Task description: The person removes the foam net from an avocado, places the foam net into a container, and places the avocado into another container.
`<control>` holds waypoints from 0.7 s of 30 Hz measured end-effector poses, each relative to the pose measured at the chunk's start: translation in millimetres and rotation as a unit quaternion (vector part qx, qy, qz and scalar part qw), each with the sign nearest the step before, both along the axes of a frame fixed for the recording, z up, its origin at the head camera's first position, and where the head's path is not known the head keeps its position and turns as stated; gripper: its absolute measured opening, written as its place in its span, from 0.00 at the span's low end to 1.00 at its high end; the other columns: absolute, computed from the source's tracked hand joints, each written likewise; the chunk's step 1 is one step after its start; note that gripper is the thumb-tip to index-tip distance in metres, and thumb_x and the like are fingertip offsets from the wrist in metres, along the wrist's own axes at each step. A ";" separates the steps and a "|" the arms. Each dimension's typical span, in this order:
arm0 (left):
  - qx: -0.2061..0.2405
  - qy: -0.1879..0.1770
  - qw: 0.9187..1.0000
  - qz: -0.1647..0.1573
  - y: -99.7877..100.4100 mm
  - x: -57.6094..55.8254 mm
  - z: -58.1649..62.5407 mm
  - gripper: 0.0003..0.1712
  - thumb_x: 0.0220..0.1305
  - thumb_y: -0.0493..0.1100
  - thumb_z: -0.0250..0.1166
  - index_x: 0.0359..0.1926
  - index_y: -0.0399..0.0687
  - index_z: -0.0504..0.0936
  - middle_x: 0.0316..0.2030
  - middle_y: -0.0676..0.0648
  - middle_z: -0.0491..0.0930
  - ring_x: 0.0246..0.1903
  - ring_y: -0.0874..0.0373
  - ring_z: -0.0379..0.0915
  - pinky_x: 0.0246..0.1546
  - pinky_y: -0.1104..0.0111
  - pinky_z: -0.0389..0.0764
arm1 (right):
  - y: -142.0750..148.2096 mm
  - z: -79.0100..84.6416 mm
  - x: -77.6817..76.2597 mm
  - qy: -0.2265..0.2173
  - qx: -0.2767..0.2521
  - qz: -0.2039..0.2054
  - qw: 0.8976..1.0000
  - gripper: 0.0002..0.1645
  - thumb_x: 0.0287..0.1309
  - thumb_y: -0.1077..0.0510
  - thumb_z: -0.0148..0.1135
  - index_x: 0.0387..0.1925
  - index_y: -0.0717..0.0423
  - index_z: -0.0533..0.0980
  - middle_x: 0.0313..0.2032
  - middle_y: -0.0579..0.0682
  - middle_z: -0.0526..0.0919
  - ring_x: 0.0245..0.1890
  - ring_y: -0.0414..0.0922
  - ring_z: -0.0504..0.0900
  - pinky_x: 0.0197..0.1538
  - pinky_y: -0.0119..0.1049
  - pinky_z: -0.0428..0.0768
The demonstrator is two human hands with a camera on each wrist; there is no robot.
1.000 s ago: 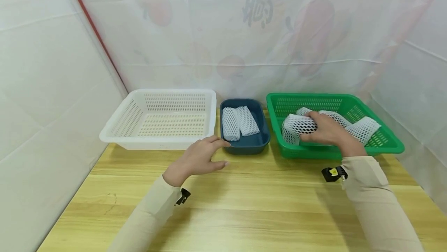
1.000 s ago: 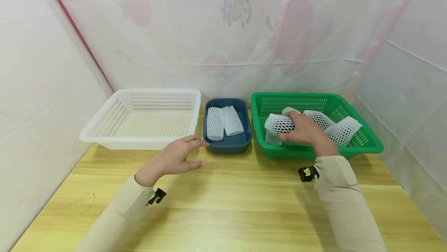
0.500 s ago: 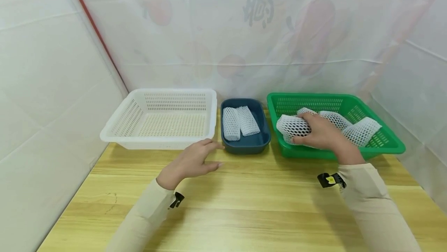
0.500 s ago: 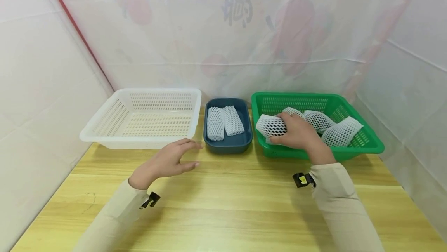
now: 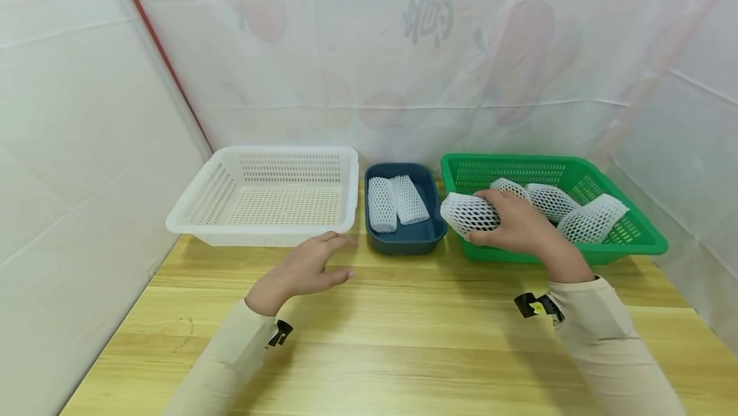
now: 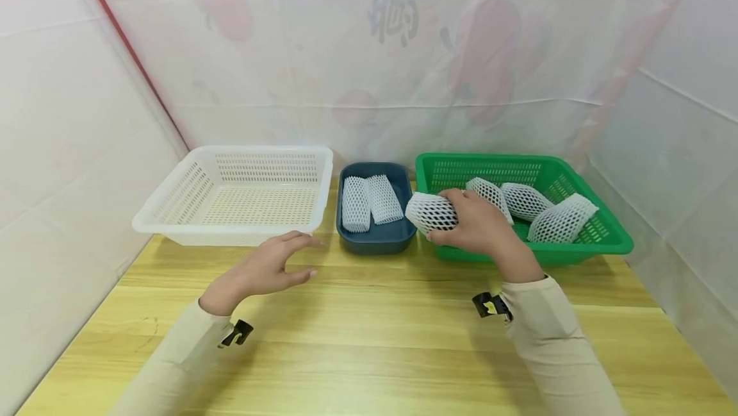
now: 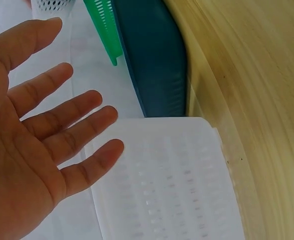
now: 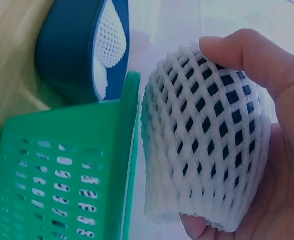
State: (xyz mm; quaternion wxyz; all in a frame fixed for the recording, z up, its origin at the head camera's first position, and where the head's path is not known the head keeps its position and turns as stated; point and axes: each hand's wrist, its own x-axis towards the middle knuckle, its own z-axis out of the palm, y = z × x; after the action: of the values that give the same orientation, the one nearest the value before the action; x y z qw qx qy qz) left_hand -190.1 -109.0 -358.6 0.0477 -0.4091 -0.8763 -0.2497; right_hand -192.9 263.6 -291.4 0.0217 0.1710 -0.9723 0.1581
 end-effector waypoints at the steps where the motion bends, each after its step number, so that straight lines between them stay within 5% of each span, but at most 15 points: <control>1: 0.002 0.002 1.000 -0.002 -0.3 0.0 -0.3 0.25 0.57 0.46 0.66 0.54 0.40 0.75 0.50 0.46 0.76 0.49 0.52 0.72 0.49 0.60 0.72 | -1.2 -0.1 0.6 0.002 -0.002 0.001 1.000 0.48 0.46 0.39 0.68 0.60 0.65 0.64 0.49 0.63 0.73 0.45 0.58 0.72 0.42 0.56 0.71; 21: 0.007 -0.014 1.000 0.005 -19.4 2.6 -3.2 0.26 0.57 0.46 0.66 0.54 0.41 0.75 0.51 0.45 0.75 0.52 0.52 0.70 0.52 0.59 0.70 | -35.3 -12.4 9.9 0.010 -0.023 0.039 0.999 0.46 0.44 0.40 0.70 0.60 0.62 0.66 0.49 0.58 0.75 0.44 0.53 0.75 0.42 0.50 0.74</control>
State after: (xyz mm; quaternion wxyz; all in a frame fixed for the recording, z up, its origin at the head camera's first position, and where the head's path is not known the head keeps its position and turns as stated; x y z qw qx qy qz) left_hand -187.6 -128.5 -361.8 0.0394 -0.4009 -0.8772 -0.2613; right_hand -182.9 228.3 -303.8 0.0292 0.2097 -0.9606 0.1799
